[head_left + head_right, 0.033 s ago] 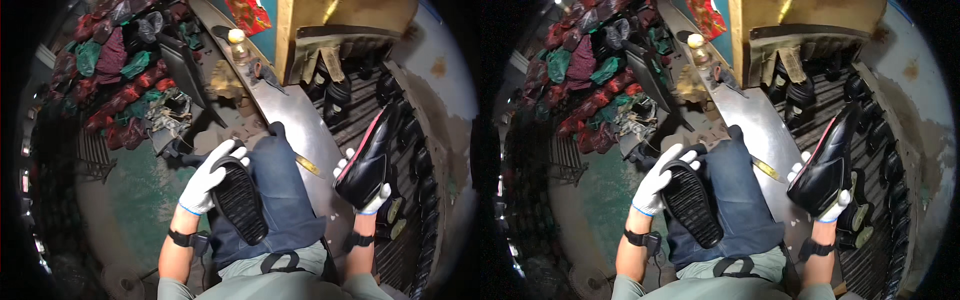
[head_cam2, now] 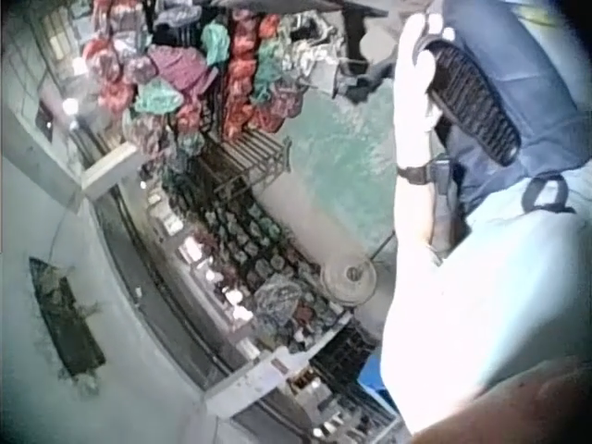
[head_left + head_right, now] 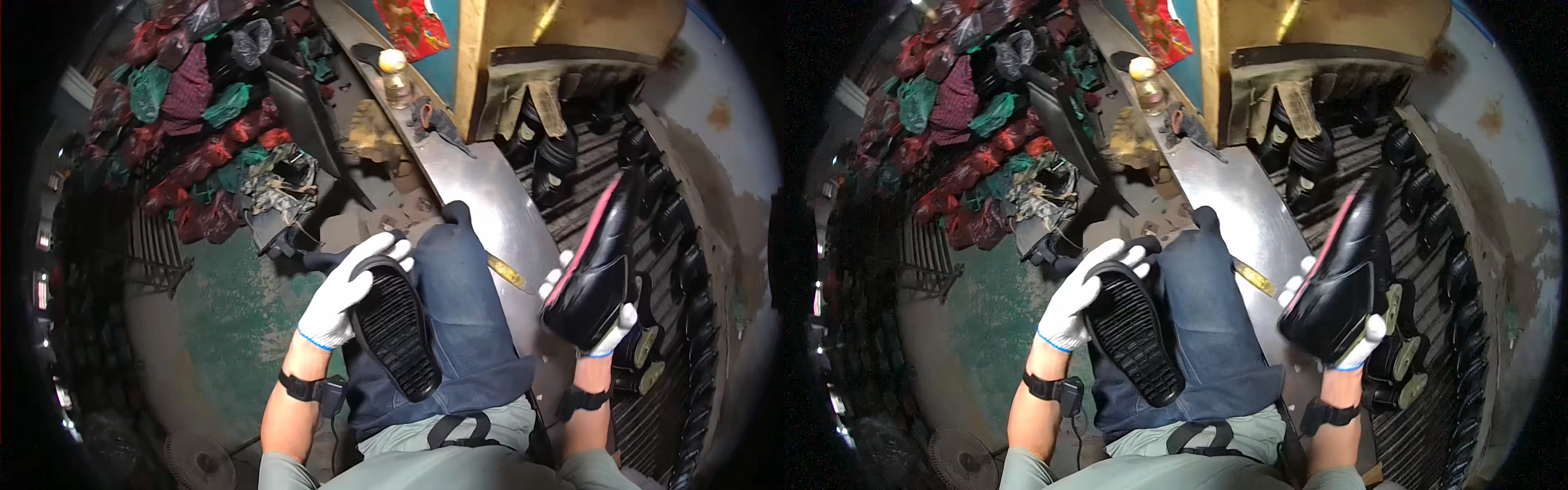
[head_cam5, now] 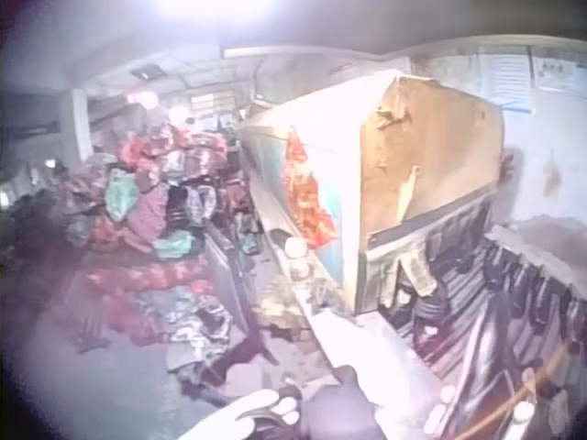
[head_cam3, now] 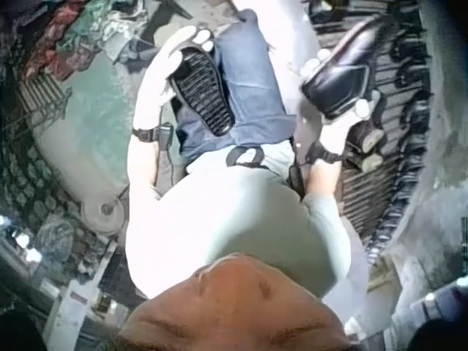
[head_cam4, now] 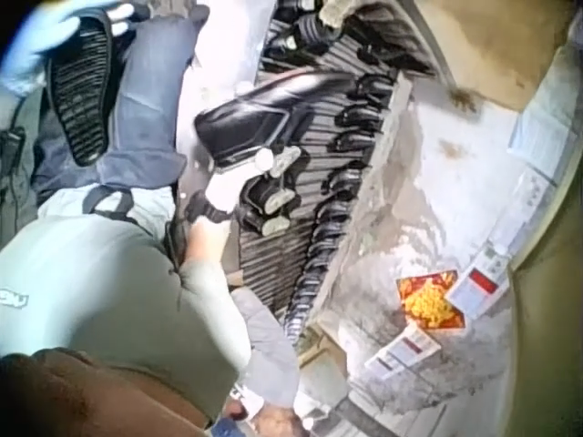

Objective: The person picks up a shoe from a conveyor, scrapes the sole with a hand tool, and pulls the shoe off a last before placing it back on the conveyor.

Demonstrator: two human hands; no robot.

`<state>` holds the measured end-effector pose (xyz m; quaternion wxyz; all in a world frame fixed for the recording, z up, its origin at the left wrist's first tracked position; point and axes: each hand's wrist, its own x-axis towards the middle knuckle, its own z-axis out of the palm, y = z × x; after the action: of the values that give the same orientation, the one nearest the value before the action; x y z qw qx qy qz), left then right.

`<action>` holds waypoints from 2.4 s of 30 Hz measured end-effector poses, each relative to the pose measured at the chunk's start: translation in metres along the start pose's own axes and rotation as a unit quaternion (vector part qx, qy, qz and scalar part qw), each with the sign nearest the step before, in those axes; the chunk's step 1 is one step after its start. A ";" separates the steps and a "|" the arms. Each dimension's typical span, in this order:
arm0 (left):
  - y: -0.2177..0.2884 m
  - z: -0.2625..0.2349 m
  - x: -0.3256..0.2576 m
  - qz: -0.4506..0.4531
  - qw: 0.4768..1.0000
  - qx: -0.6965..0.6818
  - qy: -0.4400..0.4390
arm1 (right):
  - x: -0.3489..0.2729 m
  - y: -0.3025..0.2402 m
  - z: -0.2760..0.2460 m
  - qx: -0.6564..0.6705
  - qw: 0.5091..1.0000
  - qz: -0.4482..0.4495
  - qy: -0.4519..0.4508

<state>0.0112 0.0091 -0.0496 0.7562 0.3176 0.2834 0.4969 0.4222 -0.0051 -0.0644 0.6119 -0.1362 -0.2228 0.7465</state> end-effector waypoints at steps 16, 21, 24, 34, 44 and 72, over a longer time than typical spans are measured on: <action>0.013 -0.003 -0.011 0.141 0.987 0.040 -0.067 | -0.058 0.097 0.100 -0.626 0.764 -0.017 -0.154; 0.025 0.001 -0.004 0.117 0.987 0.078 -0.078 | -0.061 0.111 0.096 -0.622 0.766 -0.008 -0.161; 0.025 0.003 -0.004 0.133 0.980 0.110 -0.094 | -0.061 0.116 0.093 -0.618 0.772 -0.013 -0.146; 0.027 0.008 -0.003 0.124 0.981 0.117 -0.093 | -0.061 0.119 0.089 -0.588 0.797 0.012 -0.140; 0.028 0.006 -0.003 0.107 0.982 0.136 -0.070 | -0.047 0.128 0.080 -0.575 0.807 0.019 -0.132; -0.184 0.015 -0.140 0.188 0.468 0.821 -0.270 | 0.118 0.105 0.131 -0.455 0.783 0.371 -0.205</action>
<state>0.0795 -0.1799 -0.1650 0.0761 0.9563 0.2769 0.0560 0.2453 0.0724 0.0046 0.0946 -0.3147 -0.5892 0.7382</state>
